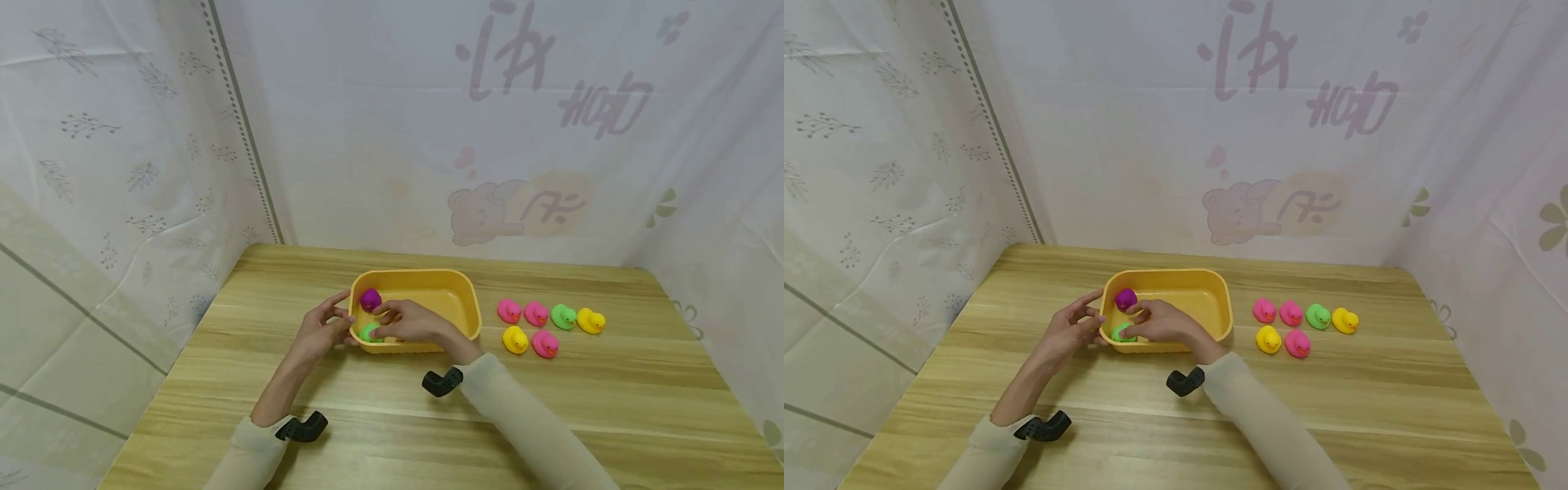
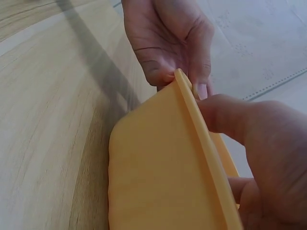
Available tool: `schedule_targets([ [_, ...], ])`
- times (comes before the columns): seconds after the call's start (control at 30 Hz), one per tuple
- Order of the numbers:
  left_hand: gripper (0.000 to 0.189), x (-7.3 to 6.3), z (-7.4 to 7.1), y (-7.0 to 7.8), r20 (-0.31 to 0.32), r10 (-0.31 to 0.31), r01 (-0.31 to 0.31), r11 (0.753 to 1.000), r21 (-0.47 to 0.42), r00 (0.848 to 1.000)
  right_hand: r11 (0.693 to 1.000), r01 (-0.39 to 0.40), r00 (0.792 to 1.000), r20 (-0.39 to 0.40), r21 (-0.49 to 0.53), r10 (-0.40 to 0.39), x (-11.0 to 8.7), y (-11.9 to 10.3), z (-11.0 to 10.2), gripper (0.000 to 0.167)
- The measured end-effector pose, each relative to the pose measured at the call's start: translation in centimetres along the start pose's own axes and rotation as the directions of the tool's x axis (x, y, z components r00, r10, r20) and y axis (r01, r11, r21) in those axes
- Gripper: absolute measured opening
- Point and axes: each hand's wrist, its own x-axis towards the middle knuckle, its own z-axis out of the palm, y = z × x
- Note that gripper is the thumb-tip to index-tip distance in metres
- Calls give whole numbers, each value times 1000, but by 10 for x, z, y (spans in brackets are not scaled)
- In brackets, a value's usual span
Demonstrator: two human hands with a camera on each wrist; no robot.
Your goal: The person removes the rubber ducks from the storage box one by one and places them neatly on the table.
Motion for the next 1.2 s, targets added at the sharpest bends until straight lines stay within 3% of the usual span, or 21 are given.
schedule_targets([
  [0.3, 61, 1, 0, -1, -6, -4, 4, 1000, -6, 1000, 993, 1, 999, -51, -119, -7, 6, 0, 6, 49],
  [0.53, 62, 1, 0, 0, -13, -15, 15, 1000, -3, 1000, 991, 13, 997, -72, -133, -23, 6, -1, 8, 38],
  [0.77, 61, 1, 0, 0, -13, -9, 9, 1000, -6, 1000, 987, 8, 993, -114, -159, -26, 7, -2, 10, 40],
  [1.0, 61, 1, 0, -1, -13, -10, 9, 1000, -23, 1000, 995, -12, 987, -158, -101, -4, 9, 1, 11, 41],
  [1.2, 62, 0, 0, 1, -11, -4, 4, 1000, -3, 1000, 996, 15, 980, -199, -83, -31, 4, 1, 9, 37],
])
